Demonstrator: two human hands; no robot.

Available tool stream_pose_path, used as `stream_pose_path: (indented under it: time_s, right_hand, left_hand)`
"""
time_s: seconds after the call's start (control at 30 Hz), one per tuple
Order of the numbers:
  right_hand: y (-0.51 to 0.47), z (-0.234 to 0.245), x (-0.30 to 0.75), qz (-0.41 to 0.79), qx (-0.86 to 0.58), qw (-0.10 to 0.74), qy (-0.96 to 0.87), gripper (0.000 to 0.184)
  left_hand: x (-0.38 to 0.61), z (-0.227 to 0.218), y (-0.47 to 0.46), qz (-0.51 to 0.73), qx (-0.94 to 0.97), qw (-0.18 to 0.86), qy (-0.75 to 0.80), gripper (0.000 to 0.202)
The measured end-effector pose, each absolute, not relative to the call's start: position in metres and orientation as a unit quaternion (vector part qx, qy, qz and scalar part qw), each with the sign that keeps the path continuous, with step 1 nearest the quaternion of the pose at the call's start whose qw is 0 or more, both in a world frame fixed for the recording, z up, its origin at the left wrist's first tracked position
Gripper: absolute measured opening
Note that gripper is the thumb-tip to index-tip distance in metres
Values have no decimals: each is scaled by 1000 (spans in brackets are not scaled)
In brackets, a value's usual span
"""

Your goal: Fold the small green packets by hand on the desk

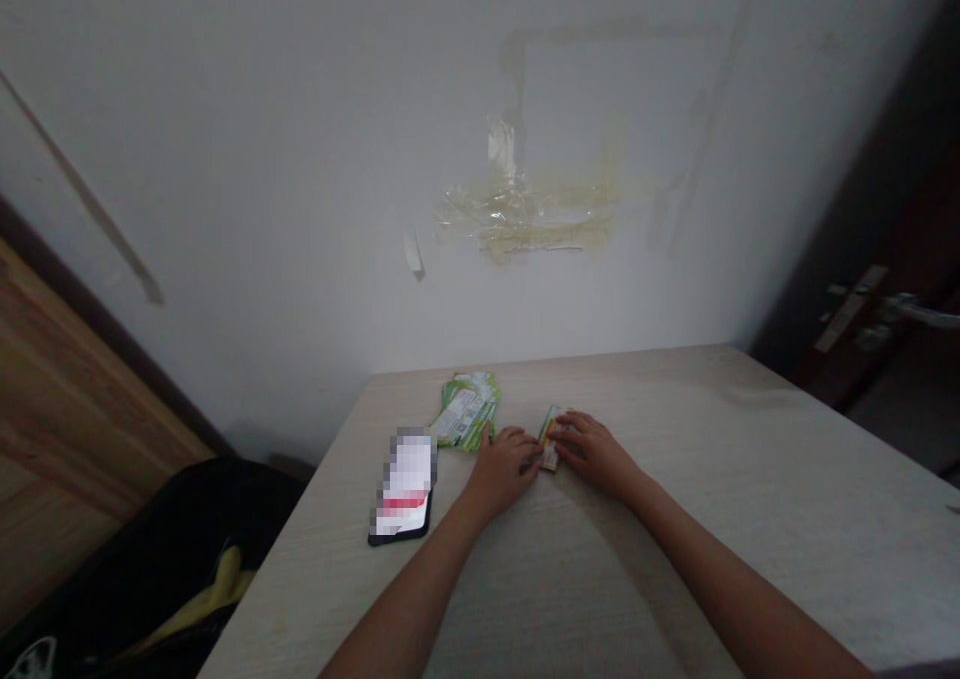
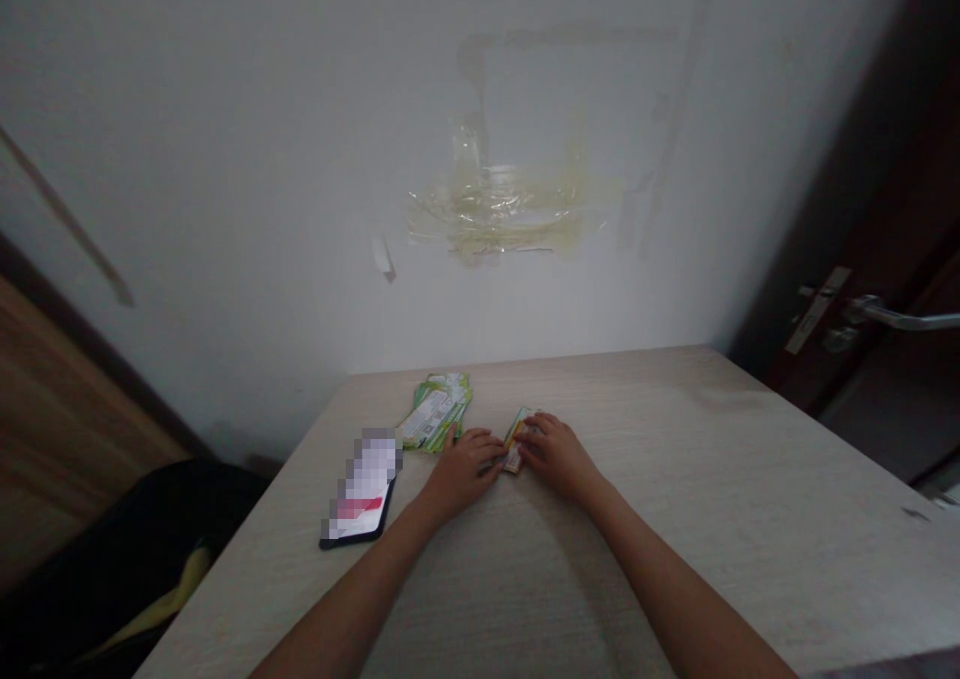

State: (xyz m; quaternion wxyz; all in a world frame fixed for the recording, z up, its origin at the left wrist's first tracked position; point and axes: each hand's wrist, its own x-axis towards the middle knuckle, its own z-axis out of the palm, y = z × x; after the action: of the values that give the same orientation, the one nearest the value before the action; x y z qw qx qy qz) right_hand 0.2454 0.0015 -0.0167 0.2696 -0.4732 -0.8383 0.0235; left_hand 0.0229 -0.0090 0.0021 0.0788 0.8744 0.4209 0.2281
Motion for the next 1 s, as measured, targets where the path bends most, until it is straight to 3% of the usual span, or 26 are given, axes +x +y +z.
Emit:
stream_pose_path:
  time_s: [1.0]
  right_hand:
    - [-2, -14, 238, 22, -505, 234, -831, 32]
  left_hand:
    - [22, 5, -8, 228, 871, 96, 425, 24]
